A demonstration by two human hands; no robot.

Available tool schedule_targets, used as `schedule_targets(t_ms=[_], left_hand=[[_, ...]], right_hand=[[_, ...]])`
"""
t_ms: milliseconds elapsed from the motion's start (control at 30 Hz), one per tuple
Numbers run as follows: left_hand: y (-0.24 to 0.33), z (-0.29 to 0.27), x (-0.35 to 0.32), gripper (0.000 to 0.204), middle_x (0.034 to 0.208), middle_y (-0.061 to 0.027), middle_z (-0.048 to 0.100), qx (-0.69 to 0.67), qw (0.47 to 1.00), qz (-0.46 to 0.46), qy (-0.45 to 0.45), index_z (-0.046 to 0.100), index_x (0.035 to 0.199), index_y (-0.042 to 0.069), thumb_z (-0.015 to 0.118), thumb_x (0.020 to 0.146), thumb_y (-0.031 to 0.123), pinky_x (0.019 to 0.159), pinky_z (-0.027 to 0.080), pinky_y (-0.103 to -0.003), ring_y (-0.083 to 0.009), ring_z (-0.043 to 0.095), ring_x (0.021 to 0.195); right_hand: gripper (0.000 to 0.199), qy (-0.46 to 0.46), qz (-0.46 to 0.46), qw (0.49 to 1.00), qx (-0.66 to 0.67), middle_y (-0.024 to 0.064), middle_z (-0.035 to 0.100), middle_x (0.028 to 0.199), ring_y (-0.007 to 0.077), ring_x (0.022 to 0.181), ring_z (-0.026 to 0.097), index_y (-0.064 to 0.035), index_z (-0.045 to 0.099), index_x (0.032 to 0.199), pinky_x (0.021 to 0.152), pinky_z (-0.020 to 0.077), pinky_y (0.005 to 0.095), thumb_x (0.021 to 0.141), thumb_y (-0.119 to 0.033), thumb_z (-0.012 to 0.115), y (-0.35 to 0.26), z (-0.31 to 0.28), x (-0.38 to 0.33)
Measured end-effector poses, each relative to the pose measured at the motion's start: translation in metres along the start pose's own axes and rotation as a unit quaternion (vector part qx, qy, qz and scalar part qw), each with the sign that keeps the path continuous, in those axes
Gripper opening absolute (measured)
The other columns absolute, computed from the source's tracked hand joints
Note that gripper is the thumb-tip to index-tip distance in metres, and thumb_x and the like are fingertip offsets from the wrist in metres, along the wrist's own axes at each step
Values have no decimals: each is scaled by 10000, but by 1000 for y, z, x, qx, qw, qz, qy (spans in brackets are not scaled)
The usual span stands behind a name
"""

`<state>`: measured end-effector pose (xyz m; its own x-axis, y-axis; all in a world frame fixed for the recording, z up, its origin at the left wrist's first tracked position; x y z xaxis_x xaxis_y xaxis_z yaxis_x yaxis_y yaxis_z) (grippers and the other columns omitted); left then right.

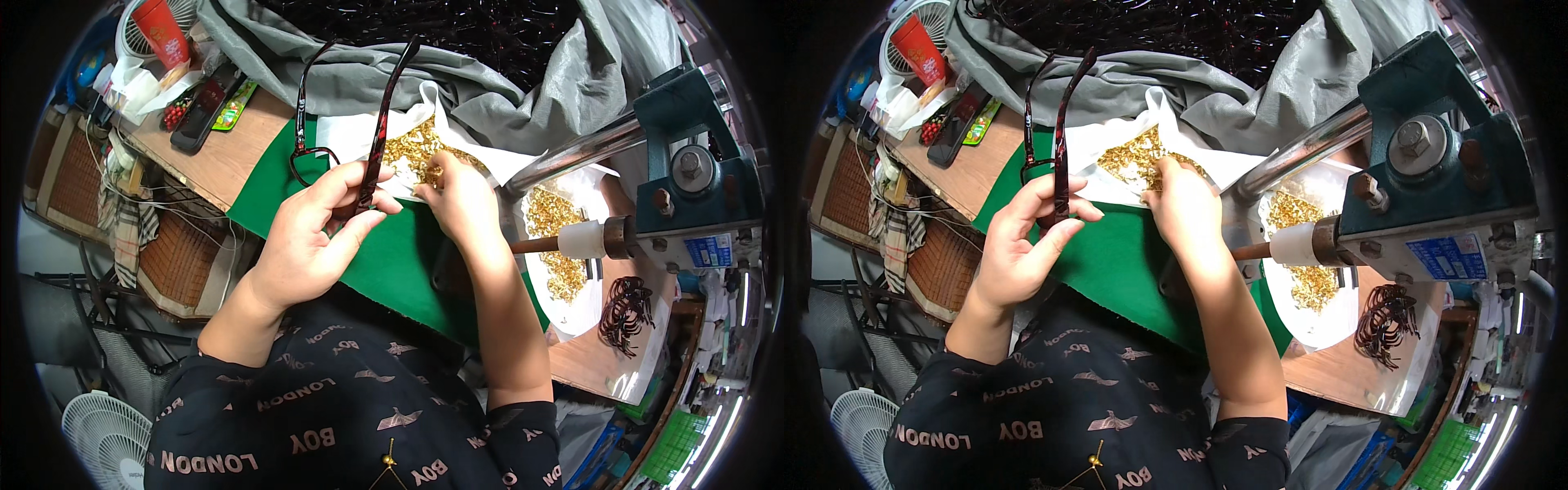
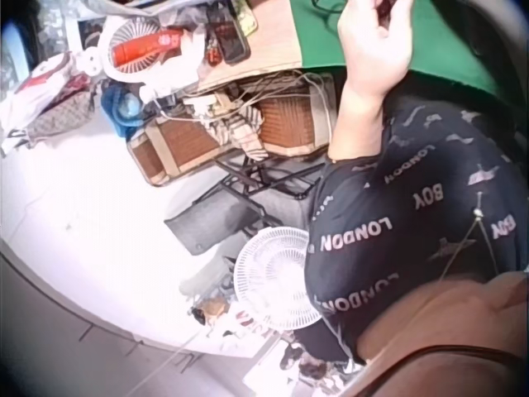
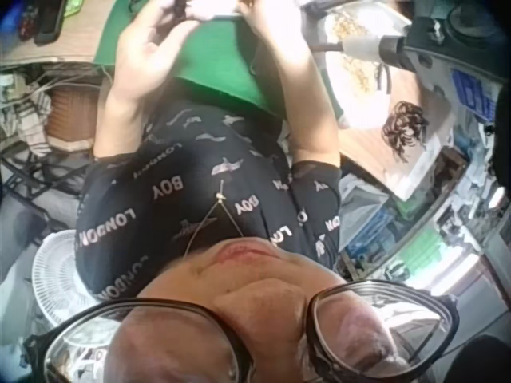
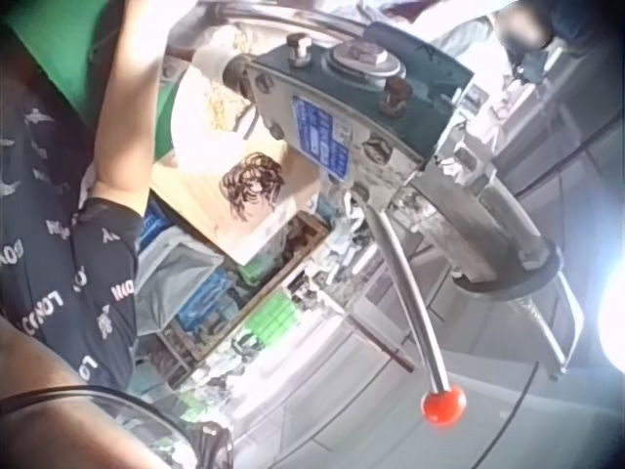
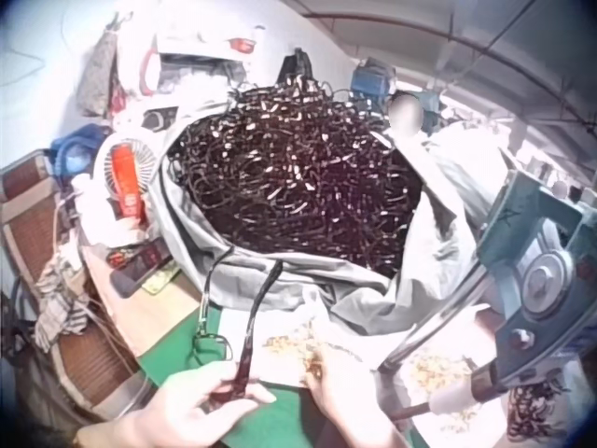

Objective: The person repeatedly picks up eyeglass frames and small gold-colored components from a tray, inserts the components into the frame arms, and uses a rotating grinding tool to press or shape the parts. The person handles multiple frames one at a time, placing finished frames aside on the table.

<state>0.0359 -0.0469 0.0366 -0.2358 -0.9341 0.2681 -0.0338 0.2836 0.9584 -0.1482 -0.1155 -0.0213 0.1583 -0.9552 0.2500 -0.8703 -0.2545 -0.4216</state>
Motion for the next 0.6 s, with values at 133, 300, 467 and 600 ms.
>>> schedule_targets(t_ms=[133,300,467,600], left_hand=[[-1,-2,-3,368,958,-107,654,17,1000,-2,-6,476,1215,-39,553,856,-54,857,447,-258,-149,625,933],[-5,-3,-3,371,963,-103,655,8,1000,-12,-11,473,1223,-39,552,861,-51,842,444,-242,-129,614,916],[-8,4,-1,414,962,-76,655,-25,998,-54,-13,458,1265,-32,555,863,-50,808,446,-217,-84,584,884],[-8,11,1,457,989,-68,646,-61,997,-52,-4,435,1308,-26,554,868,-49,786,462,-217,-80,584,885]], right_hand=[[216,-31,14,999,-15,136,632,787,314,769,628,-46,593,859,681,484,400,743,-182,715,0,4,4],[160,18,1,1000,17,125,625,750,284,707,625,-27,591,816,651,486,369,760,-133,696,3,-1,3],[109,80,15,979,186,101,636,766,208,641,603,-26,627,855,602,475,312,778,-77,684,-3,-13,0],[98,-25,149,842,519,15,643,806,70,646,565,-16,642,901,541,418,197,848,-92,673,-14,-22,-17]])
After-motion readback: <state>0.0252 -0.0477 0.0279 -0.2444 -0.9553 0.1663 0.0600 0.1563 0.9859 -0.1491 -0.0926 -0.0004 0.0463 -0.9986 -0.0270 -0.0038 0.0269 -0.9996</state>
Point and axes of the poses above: each hand's wrist, its own x-axis towards the middle knuckle, its own z-axis out of the palm, y = z × x, the point moved 4 cm from there along x, towards the middle knuckle
